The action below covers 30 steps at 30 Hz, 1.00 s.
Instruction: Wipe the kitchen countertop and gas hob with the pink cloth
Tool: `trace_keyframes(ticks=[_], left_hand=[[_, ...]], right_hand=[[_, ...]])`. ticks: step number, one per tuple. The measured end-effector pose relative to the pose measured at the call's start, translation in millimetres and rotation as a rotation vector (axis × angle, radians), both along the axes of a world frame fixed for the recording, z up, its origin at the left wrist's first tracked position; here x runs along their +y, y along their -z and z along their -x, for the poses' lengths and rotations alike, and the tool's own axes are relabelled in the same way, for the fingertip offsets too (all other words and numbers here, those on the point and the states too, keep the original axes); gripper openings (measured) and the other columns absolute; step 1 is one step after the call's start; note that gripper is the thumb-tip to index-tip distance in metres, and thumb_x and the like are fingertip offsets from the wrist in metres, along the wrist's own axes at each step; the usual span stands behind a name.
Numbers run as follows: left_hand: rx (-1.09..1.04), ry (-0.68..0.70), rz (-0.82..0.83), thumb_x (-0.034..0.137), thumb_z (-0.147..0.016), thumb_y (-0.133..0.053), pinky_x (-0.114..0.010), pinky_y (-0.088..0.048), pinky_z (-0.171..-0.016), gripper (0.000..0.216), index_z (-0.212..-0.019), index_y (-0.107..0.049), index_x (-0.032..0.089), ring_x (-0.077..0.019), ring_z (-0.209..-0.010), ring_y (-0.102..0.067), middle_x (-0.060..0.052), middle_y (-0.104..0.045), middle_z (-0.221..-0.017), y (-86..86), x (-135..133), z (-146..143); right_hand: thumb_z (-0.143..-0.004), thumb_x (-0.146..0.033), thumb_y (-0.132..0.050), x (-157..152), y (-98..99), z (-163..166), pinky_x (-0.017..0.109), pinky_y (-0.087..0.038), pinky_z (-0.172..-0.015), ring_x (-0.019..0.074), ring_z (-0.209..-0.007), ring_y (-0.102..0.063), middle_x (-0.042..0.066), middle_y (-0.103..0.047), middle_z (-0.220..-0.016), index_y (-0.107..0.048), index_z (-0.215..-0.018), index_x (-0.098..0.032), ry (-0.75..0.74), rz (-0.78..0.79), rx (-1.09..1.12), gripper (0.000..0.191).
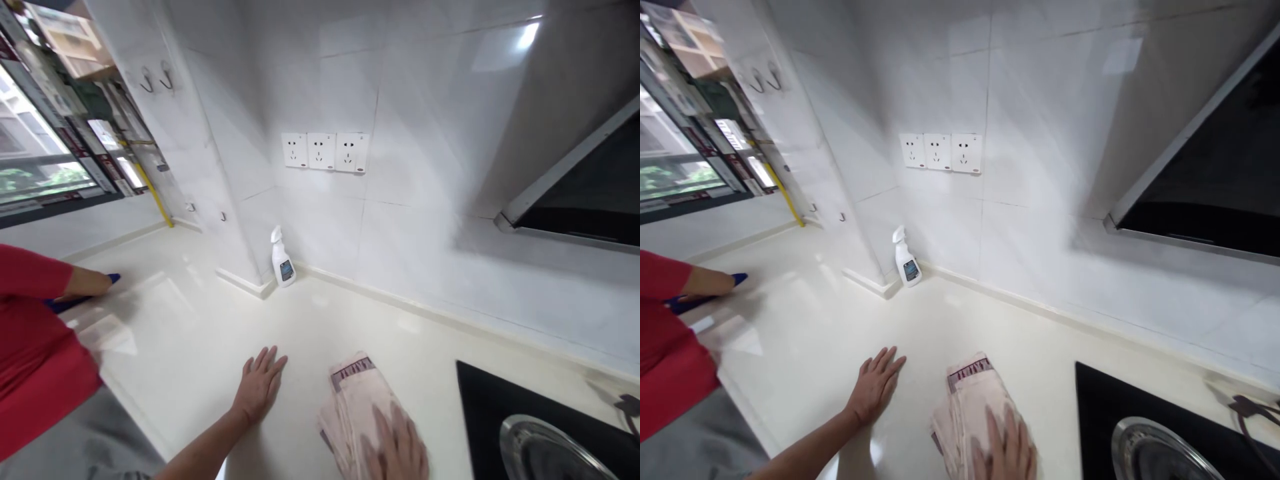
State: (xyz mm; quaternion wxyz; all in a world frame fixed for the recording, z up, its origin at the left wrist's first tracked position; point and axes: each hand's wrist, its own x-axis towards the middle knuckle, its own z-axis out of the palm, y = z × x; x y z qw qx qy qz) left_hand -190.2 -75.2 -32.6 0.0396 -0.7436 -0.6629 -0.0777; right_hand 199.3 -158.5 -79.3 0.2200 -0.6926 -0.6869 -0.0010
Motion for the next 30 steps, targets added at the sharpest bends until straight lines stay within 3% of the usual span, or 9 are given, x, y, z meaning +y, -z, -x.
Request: trace_keyframes(ticks=[4, 9, 13, 18, 23, 27, 30], left_hand=[[0.005, 0.007, -0.014, 0.031, -0.103, -0.042, -0.056, -0.037, -0.116, 0.049, -0.149, -0.057, 0.041, -0.0315, -0.151, -0.044, -0.006, -0.050, -0.164, 3.1, -2, 0], [-0.035, 0.011, -0.041, 0.032, -0.105, -0.039, -0.052, -0.033, -0.120, 0.049, -0.151, -0.056, 0.036, -0.0283, -0.150, -0.044, -0.006, -0.052, -0.162, 5.3, -4, -1], [-0.049, 0.001, -0.048, 0.032, -0.106, -0.038, -0.049, -0.033, -0.121, 0.053, -0.159, -0.046, 0.031, -0.0264, -0.151, -0.044, -0.007, -0.053, -0.161, 7.0, -5, 0], [-0.032, 0.018, -0.034, 0.029, -0.103, -0.040, -0.049, -0.031, -0.121, 0.061, -0.164, -0.036, 0.029, -0.0276, -0.153, -0.041, -0.008, -0.049, -0.165, 9.1, -7, 2], [-0.024, 0.014, -0.010, 0.037, -0.101, -0.044, -0.052, -0.030, -0.122, 0.063, -0.163, -0.037, 0.031, -0.0311, -0.153, -0.039, -0.008, -0.044, -0.168, 11.6, -7, 3], [-0.013, -0.022, -0.017, 0.033, -0.104, -0.039, -0.049, -0.032, -0.120, 0.055, -0.158, -0.048, 0.033, -0.0282, -0.151, -0.042, -0.008, -0.049, -0.164, 13.6, -5, 5], [-0.002, -0.020, -0.031, 0.033, -0.105, -0.039, -0.048, -0.032, -0.120, 0.050, -0.152, -0.056, 0.034, -0.0269, -0.151, -0.043, -0.006, -0.050, -0.164, 13.3, -4, 5]], right_hand=[[-0.097, -0.067, -0.047, 41, -0.8, 39, 0.084, -0.027, -0.111, 0.0552, -0.153, -0.028, 0.014, -0.044, -0.165, -0.058, -0.150, -0.031, -0.132, 0.028, -0.039, 0.065], [-0.102, -0.051, -0.046, 94, -28.3, 96, 0.083, -0.010, -0.119, 0.0453, -0.161, -0.011, 0.009, -0.038, -0.169, -0.053, -0.153, -0.034, -0.370, 0.020, -0.021, 0.055], [-0.106, -0.049, -0.034, 113, -51.7, 145, 0.082, 0.003, -0.118, 0.0449, -0.161, -0.004, 0.002, -0.040, -0.169, -0.048, -0.156, -0.037, -0.560, 0.051, -0.016, 0.054], [-0.104, -0.052, -0.044, 92, -57.9, 157, 0.073, 0.003, -0.125, 0.0391, -0.161, -0.016, 0.004, -0.039, -0.170, -0.053, -0.152, -0.039, -0.638, 0.074, -0.011, 0.051], [-0.097, -0.062, -0.054, 50, -35.4, 123, 0.071, 0.001, -0.128, 0.0415, -0.159, -0.023, 0.000, -0.030, -0.174, -0.059, -0.144, -0.043, -0.648, 0.141, 0.017, 0.051], [-0.089, -0.067, -0.062, 21, -10.4, 98, 0.074, -0.004, -0.128, 0.0436, -0.156, -0.031, -0.003, -0.047, -0.164, -0.063, -0.137, -0.047, -0.790, 0.146, -0.051, 0.052], [-0.089, -0.069, -0.059, 13, -6.9, 88, 0.075, -0.013, -0.126, 0.0418, -0.155, -0.034, -0.006, -0.057, -0.155, -0.064, -0.134, -0.050, -0.864, 0.161, -0.097, 0.049]])
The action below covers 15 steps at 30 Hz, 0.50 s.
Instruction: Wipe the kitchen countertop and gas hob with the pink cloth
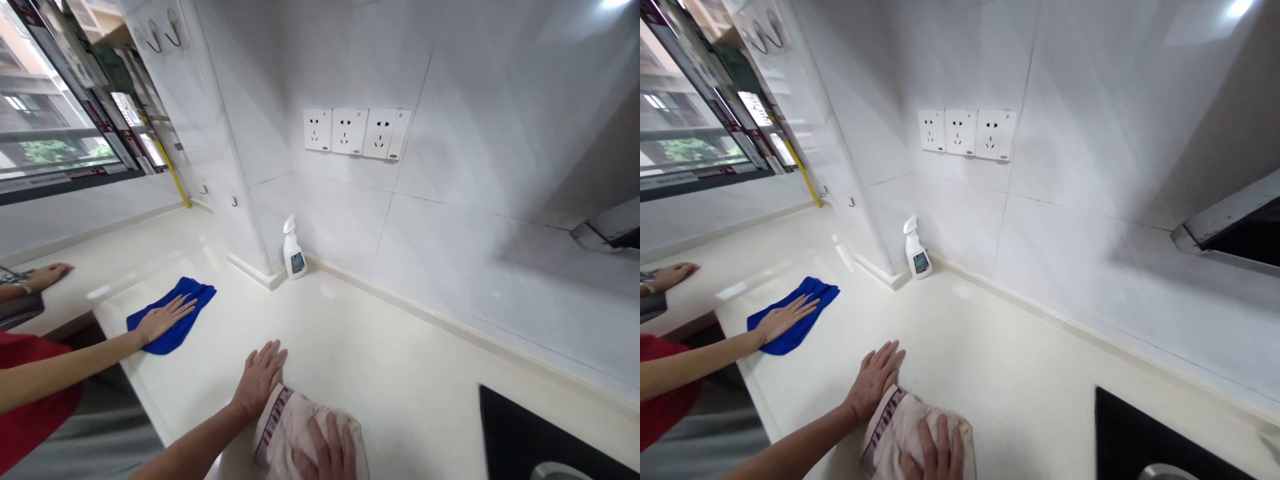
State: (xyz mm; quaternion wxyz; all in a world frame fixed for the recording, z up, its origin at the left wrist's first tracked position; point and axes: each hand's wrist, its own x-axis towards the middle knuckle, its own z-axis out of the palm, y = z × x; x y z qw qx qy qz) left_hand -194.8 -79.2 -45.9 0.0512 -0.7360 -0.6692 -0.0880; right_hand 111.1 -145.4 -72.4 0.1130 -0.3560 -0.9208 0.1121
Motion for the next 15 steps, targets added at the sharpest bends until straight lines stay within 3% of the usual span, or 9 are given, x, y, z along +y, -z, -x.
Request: trace_keyframes(ticks=[4, 7, 10, 12, 15], left_hand=[[-0.014, 0.005, 0.000, 0.038, -0.106, -0.040, -0.048, -0.032, -0.121, 0.048, -0.151, -0.057, 0.034, -0.0265, -0.151, -0.043, -0.006, -0.051, -0.163, -4.8, -1, -3], [-0.021, 0.002, 0.000, 0.039, -0.107, -0.038, -0.051, -0.033, -0.120, 0.049, -0.152, -0.056, 0.033, -0.0276, -0.151, -0.043, -0.007, -0.050, -0.164, -11.1, -3, -6], [-0.025, -0.002, 0.001, 0.039, -0.107, -0.038, -0.053, -0.034, -0.120, 0.048, -0.151, -0.056, 0.032, -0.0285, -0.150, -0.044, -0.008, -0.050, -0.164, -15.3, -3, -9], [-0.026, -0.007, 0.010, 0.040, -0.107, -0.038, -0.054, -0.034, -0.120, 0.048, -0.151, -0.057, 0.031, -0.0291, -0.150, -0.045, -0.009, -0.051, -0.163, -15.8, -2, -10], [-0.035, -0.015, 0.021, 0.043, -0.107, -0.040, -0.055, -0.034, -0.120, 0.049, -0.151, -0.057, 0.032, -0.0300, -0.151, -0.044, -0.008, -0.051, -0.163, -14.1, -1, -10]], right_hand=[[-0.090, -0.074, -0.056, 27, -19.1, -7, 0.073, -0.013, -0.127, 0.0412, -0.156, -0.030, -0.004, -0.048, -0.164, -0.056, -0.145, -0.048, -0.019, -0.021, 0.037, 0.062], [-0.094, -0.070, -0.058, 72, -36.7, -20, 0.067, -0.022, -0.127, 0.0381, -0.152, -0.036, 0.001, -0.049, -0.163, -0.059, -0.143, -0.041, 0.240, -0.087, 0.045, 0.057], [-0.097, -0.056, -0.064, 111, -46.8, -45, 0.057, -0.047, -0.113, 0.0307, -0.134, -0.056, 0.009, -0.058, -0.149, -0.062, -0.137, -0.026, 0.575, -0.193, 0.027, 0.049], [-0.099, -0.049, -0.065, 124, -49.5, -65, 0.052, -0.056, -0.103, 0.0262, -0.122, -0.062, 0.010, -0.061, -0.140, -0.061, -0.136, -0.021, 0.672, -0.231, 0.022, 0.047], [-0.100, -0.047, -0.064, 128, -51.0, -91, 0.048, -0.058, -0.098, 0.0240, -0.116, -0.065, 0.009, -0.063, -0.135, -0.062, -0.133, -0.020, 0.742, -0.277, 0.013, 0.043]])
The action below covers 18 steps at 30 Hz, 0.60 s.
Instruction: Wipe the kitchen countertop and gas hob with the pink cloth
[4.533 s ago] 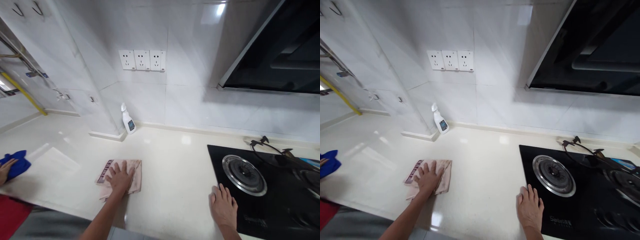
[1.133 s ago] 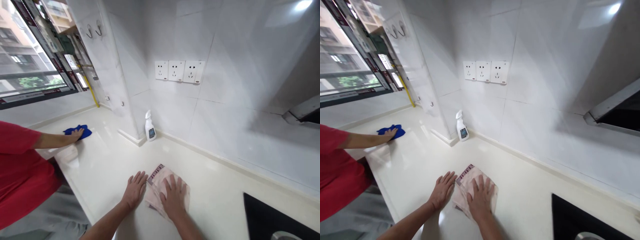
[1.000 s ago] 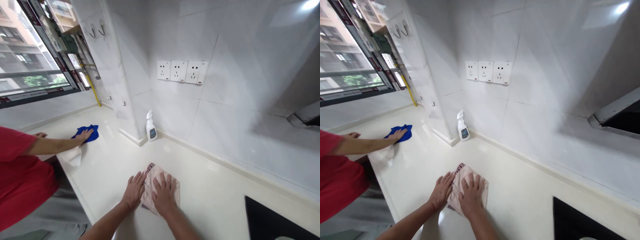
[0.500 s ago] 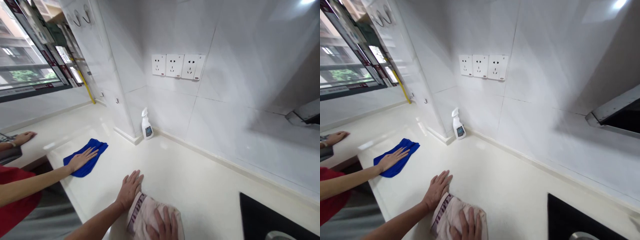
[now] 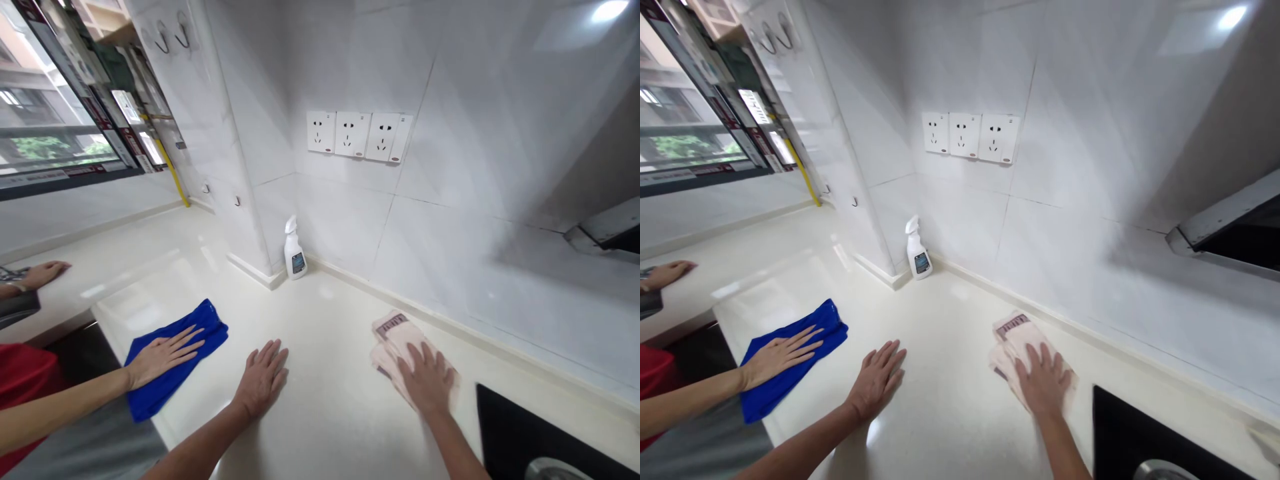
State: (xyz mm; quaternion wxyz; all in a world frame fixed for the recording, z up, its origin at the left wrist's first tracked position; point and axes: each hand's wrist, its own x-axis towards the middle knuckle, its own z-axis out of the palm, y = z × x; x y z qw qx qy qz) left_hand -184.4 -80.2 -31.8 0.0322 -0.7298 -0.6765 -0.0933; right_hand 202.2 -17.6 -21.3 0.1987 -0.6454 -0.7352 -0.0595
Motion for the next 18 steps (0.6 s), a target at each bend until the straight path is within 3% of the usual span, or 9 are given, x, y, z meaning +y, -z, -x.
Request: trace_keyframes(ticks=[7, 10, 12, 14, 16, 18], left_hand=[[-0.029, 0.011, -0.026, 0.048, -0.106, -0.041, -0.056, -0.032, -0.120, 0.051, -0.151, -0.057, 0.031, -0.0319, -0.151, -0.042, -0.009, -0.051, -0.163, 7.8, 2, 1], [-0.038, 0.016, -0.047, 0.050, -0.105, -0.042, -0.056, -0.032, -0.120, 0.052, -0.150, -0.058, 0.030, -0.0325, -0.150, -0.043, -0.010, -0.052, -0.162, 11.5, 3, 2], [-0.038, 0.016, -0.053, 0.049, -0.105, -0.042, -0.056, -0.032, -0.120, 0.051, -0.149, -0.059, 0.029, -0.0325, -0.150, -0.044, -0.010, -0.052, -0.161, 12.7, 4, 2], [-0.036, 0.015, -0.057, 0.049, -0.104, -0.043, -0.056, -0.033, -0.119, 0.051, -0.148, -0.060, 0.029, -0.0328, -0.149, -0.045, -0.010, -0.053, -0.161, 12.6, 4, 3], [-0.030, 0.014, -0.060, 0.049, -0.104, -0.045, -0.056, -0.035, -0.118, 0.050, -0.148, -0.061, 0.030, -0.0331, -0.148, -0.046, -0.010, -0.054, -0.160, 11.5, 4, 4], [-0.022, 0.014, -0.062, 0.049, -0.104, -0.046, -0.056, -0.036, -0.117, 0.050, -0.147, -0.061, 0.031, -0.0330, -0.148, -0.047, -0.010, -0.055, -0.159, 10.4, 5, 4]], right_hand=[[-0.099, -0.047, -0.066, -26, 6.0, -32, 0.050, -0.057, -0.101, 0.0249, -0.119, -0.063, 0.010, -0.061, -0.139, -0.061, -0.135, -0.021, 0.088, -0.074, -0.041, 0.045], [-0.099, -0.053, -0.061, -52, 22.2, -26, 0.064, -0.046, -0.111, 0.0348, -0.137, -0.054, 0.013, -0.055, -0.150, -0.060, -0.140, -0.025, 0.080, -0.106, -0.045, 0.050], [-0.098, -0.059, -0.055, -74, 38.0, -14, 0.075, -0.035, -0.115, 0.0452, -0.150, -0.038, 0.016, -0.051, -0.156, -0.061, -0.142, -0.028, -0.023, -0.181, -0.055, 0.054], [-0.093, -0.070, -0.052, -97, 54.5, 5, 0.080, -0.026, -0.115, 0.0509, -0.156, -0.025, 0.016, -0.051, -0.158, -0.060, -0.145, -0.030, -0.231, -0.265, -0.090, 0.066], [-0.086, -0.081, -0.052, -116, 67.8, 28, 0.080, -0.023, -0.117, 0.0505, -0.157, -0.021, 0.012, -0.053, -0.157, -0.057, -0.148, -0.034, -0.431, -0.318, -0.112, 0.078], [-0.084, -0.085, -0.052, -128, 75.2, 51, 0.078, -0.025, -0.119, 0.0470, -0.157, -0.025, 0.007, -0.056, -0.156, -0.055, -0.148, -0.041, -0.540, -0.331, -0.087, 0.078]])
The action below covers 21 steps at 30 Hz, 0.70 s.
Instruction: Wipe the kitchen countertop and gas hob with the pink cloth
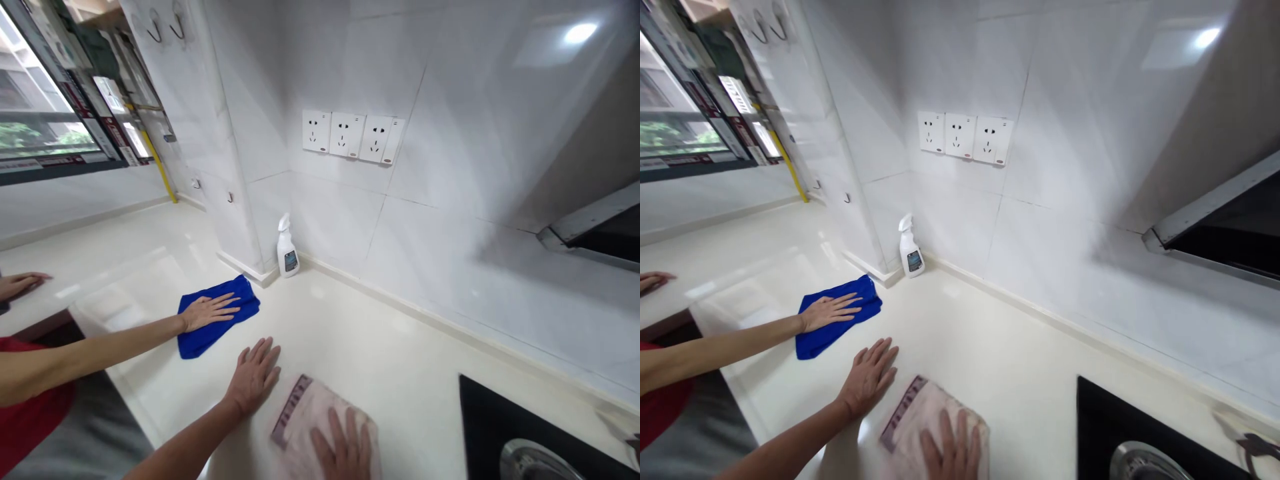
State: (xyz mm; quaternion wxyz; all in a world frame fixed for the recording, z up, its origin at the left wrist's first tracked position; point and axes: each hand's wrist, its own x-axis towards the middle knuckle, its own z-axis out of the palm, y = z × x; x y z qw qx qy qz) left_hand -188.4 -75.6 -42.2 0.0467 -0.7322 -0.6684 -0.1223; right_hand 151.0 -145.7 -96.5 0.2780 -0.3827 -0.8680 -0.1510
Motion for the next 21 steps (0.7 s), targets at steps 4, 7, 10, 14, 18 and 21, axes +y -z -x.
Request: trace_keyframes(ticks=[4, 7, 10, 14, 18, 21], left_hand=[[0.014, 0.002, -0.004, 0.047, -0.103, -0.048, -0.056, -0.037, -0.116, 0.049, -0.147, -0.061, 0.031, -0.0323, -0.148, -0.047, -0.009, -0.054, -0.160, -0.3, 0, 1], [0.016, 0.000, -0.007, 0.047, -0.103, -0.049, -0.055, -0.037, -0.116, 0.049, -0.147, -0.061, 0.031, -0.0317, -0.148, -0.047, -0.009, -0.054, -0.160, 0.5, -1, 2], [0.007, 0.003, -0.008, 0.048, -0.103, -0.047, -0.054, -0.036, -0.117, 0.050, -0.148, -0.061, 0.030, -0.0316, -0.148, -0.047, -0.009, -0.054, -0.160, 0.5, -2, 2], [0.006, 0.002, 0.001, 0.047, -0.104, -0.045, -0.054, -0.036, -0.118, 0.049, -0.148, -0.060, 0.031, -0.0313, -0.148, -0.046, -0.008, -0.053, -0.161, -1.4, -2, 1], [0.011, -0.001, 0.022, 0.048, -0.104, -0.045, -0.055, -0.036, -0.118, 0.051, -0.149, -0.059, 0.030, -0.0315, -0.149, -0.046, -0.009, -0.053, -0.161, -3.7, -2, -1], [0.001, -0.007, 0.038, 0.048, -0.104, -0.044, -0.056, -0.036, -0.118, 0.052, -0.150, -0.058, 0.030, -0.0315, -0.150, -0.045, -0.009, -0.053, -0.161, -4.9, -1, -2]], right_hand=[[-0.085, -0.081, -0.056, 3, -6.8, 27, 0.073, -0.027, -0.121, 0.0429, -0.155, -0.033, 0.003, -0.056, -0.156, -0.059, -0.141, -0.042, -0.113, 0.066, 0.051, 0.068], [-0.086, -0.080, -0.056, 27, -23.8, 18, 0.071, -0.017, -0.126, 0.0416, -0.158, -0.026, 0.002, -0.049, -0.163, -0.061, -0.140, -0.040, -0.153, 0.117, 0.040, 0.068], [-0.093, -0.067, -0.057, 67, -36.0, -13, 0.068, -0.012, -0.128, 0.0383, -0.159, -0.022, 0.000, -0.045, -0.166, -0.062, -0.141, -0.040, 0.017, 0.249, 0.009, 0.055], [-0.098, -0.053, -0.059, 118, -37.7, -66, 0.067, -0.027, -0.125, 0.0360, -0.153, -0.035, 0.005, -0.050, -0.160, -0.065, -0.137, -0.033, 0.475, 0.352, 0.060, 0.044], [-0.099, -0.052, -0.064, 137, -41.7, -111, 0.060, -0.045, -0.114, 0.0308, -0.137, -0.052, 0.011, -0.052, -0.153, -0.057, -0.142, -0.024, 0.650, 0.339, 0.105, 0.052], [-0.101, -0.055, -0.054, 132, -44.5, -134, 0.067, -0.035, -0.119, 0.0367, -0.146, -0.043, 0.011, -0.045, -0.161, -0.056, -0.147, -0.031, 0.705, 0.331, 0.118, 0.052]])
